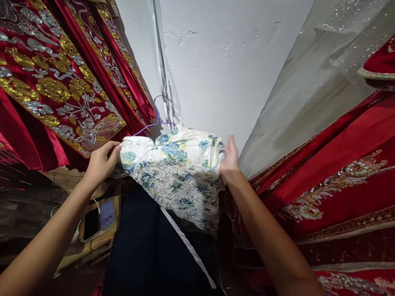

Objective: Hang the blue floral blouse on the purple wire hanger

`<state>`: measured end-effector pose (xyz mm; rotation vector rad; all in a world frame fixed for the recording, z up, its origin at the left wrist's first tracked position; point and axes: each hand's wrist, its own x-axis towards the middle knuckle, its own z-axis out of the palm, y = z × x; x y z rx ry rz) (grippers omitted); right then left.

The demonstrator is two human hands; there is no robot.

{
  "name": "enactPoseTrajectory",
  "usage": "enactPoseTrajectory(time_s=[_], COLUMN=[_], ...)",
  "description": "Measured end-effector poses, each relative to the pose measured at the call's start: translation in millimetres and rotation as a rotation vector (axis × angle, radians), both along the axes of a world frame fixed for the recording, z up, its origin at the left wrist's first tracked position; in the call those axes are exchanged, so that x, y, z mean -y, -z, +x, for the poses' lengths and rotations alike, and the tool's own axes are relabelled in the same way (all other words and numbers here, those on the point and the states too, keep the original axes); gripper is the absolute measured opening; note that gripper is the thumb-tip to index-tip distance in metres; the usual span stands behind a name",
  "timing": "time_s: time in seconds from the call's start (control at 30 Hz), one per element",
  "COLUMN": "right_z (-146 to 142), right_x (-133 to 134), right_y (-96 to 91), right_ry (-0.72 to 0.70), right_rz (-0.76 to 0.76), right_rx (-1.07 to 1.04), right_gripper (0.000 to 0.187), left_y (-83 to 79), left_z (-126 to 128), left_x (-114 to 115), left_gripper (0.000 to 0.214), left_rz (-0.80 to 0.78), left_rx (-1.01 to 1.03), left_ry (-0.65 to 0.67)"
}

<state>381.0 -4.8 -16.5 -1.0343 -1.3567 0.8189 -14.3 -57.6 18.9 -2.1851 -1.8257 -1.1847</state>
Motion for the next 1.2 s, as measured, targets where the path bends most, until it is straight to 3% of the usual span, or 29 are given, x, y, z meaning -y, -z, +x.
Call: enactPoseTrajectory(time_s=[0.1,0.23,0.33,0.4,0.47,0.53,0.6,0.63,0.67,0.8,0.87,0.93,1.03,1.2], right_z=[11,3,-19,-32,-42,-49,-55,-59,-63,-81,-85,-85,-79,-66], right_x=[-3,-8,-3,10,28,47,57,58,55,22,6,0,8,30], right_y=[-9.2,-43.6,-62.5,-66.2,-65.6,-63.7,-60.1,-56.6,-51.4,-16.5,1.7,14.3,21.0,10.0], right_ry=[-0.034,0.04,-0.051,-0.266,-0.628,-1.071,-1.328,-1.327,-1.236,-0.554,-0.369,-0.387,-0.588,-0.638], right_rz=[-0.047,0.026,0.057,0.025,-0.03,-0.103,-0.168,-0.184,-0.182,0.01,0.112,0.103,-0.094,-0.291], right_rx=[-0.081,-0.088,-0.101,-0.092,-0.008,0.188,0.412,0.5,0.552,0.469,0.415,0.358,0.24,-0.038], right_gripper=[0.073,0.065,0.064,0.063,0.059,0.055,0.049,0.047,0.046,0.058,0.06,0.057,0.049,0.048], left_y=[-0.9,-5.7,-12.1,-15.1,-15.2,-12.4,-9.2,-8.5,-8.9,-20.3,-28.3,-35.0,-42.6,-51.4], left_z=[4,7,0,-5,-7,-2,10,19,29,73,91,102,109,100], left_x=[-4,-15,-19,-18,-15,-11,-5,-1,3,23,34,46,64,82], left_gripper=[0.032,0.034,0.04,0.042,0.04,0.038,0.04,0.041,0.042,0.043,0.047,0.05,0.051,0.058], left_rz=[0.011,0.017,-0.026,-0.038,-0.029,-0.048,-0.108,-0.133,-0.144,-0.039,0.008,-0.004,-0.082,-0.181], left_rx=[0.03,0.195,0.289,0.268,0.226,0.229,0.28,0.305,0.315,0.237,0.201,0.181,0.164,0.311], left_ry=[-0.002,0.026,0.053,0.027,0.014,0.083,0.223,0.293,0.358,0.659,0.823,0.944,1.063,1.086])
